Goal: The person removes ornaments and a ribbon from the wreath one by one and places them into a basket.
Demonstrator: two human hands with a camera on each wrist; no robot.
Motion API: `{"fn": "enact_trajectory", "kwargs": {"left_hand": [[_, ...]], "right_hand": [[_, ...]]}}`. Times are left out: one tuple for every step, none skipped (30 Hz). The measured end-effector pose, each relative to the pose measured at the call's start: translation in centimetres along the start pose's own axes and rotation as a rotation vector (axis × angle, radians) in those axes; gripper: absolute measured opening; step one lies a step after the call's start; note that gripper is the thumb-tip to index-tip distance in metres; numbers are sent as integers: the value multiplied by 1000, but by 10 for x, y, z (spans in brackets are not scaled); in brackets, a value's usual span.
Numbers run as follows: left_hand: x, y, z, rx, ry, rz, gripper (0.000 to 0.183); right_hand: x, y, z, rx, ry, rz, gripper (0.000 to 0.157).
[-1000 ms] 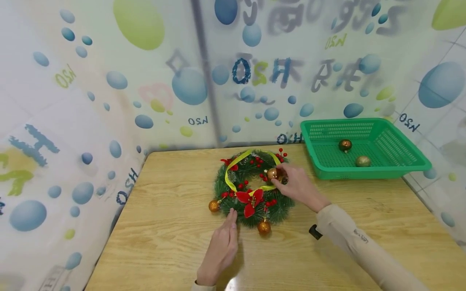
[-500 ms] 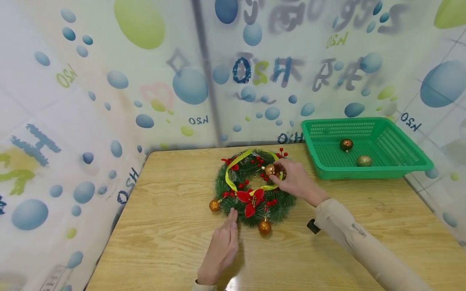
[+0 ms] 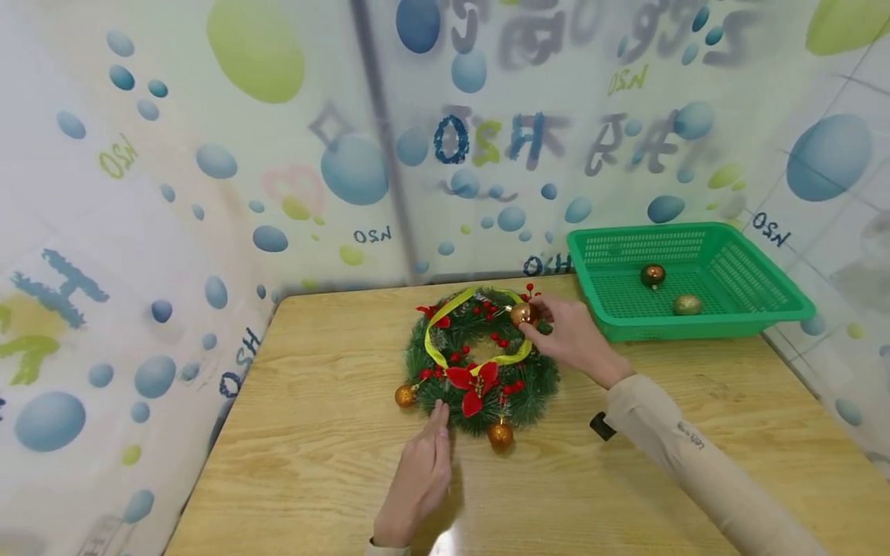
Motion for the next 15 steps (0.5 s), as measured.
{"fn": "enact_trajectory", "kwargs": {"left_hand": [[0,0,0,1,0,-3,49],[0,0,0,3,0,-8,49],[0,0,0,6,0,-13,49],[0,0,0,9,1,-18,49],[0,0,1,12,3,-23,49],[0,0,1,13,5,-27,49],[1,0,1,17,7,-34,49],[1,0,1,18,10,-36,49],[1,0,2,18,11,-35,50],[1,0,2,18,12,-37,50],[1,0,2,17,15,-37,50],[1,0,2,18,16,-37,50],[0,0,2,17,18,-36,50],[0,0,2,16,19,-35,50],[0,0,2,14,20,-33,50]], "right_hand": [[0,0,-2,-9,-10,-4,37],[-1,1,-4,-18,-14,-6,37],[-2,1,-6,-29,-18,-6,36],[-4,1,-8,-42,-19,-6,36],[-5,0,-10,-53,-21,-4,35],[-7,0,-13,-65,-15,-2,35],[-9,0,-15,-77,-10,2,34],[-11,-1,-17,-91,-9,6,34],[-13,-1,-19,-105,-10,12,33],[-15,-2,-22,-118,-7,19,33],[-17,-3,-24,-128,-11,26,32],[-20,-4,-26,-138,-11,34,32],[-22,-5,-29,-148,-12,44,32],[-25,-6,-31,-155,-11,54,32],[-27,-7,-33,-158,-6,66,33]]}}
Point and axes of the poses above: each hand's wrist, its own y-axis towards the middle knuckle, its own z-axis out of the palm, x = y × z, the point moved 8 cm from there along y, towards the middle knuckle, and after that the axes turned 9 degrees about -z, right-handed, at the moved point
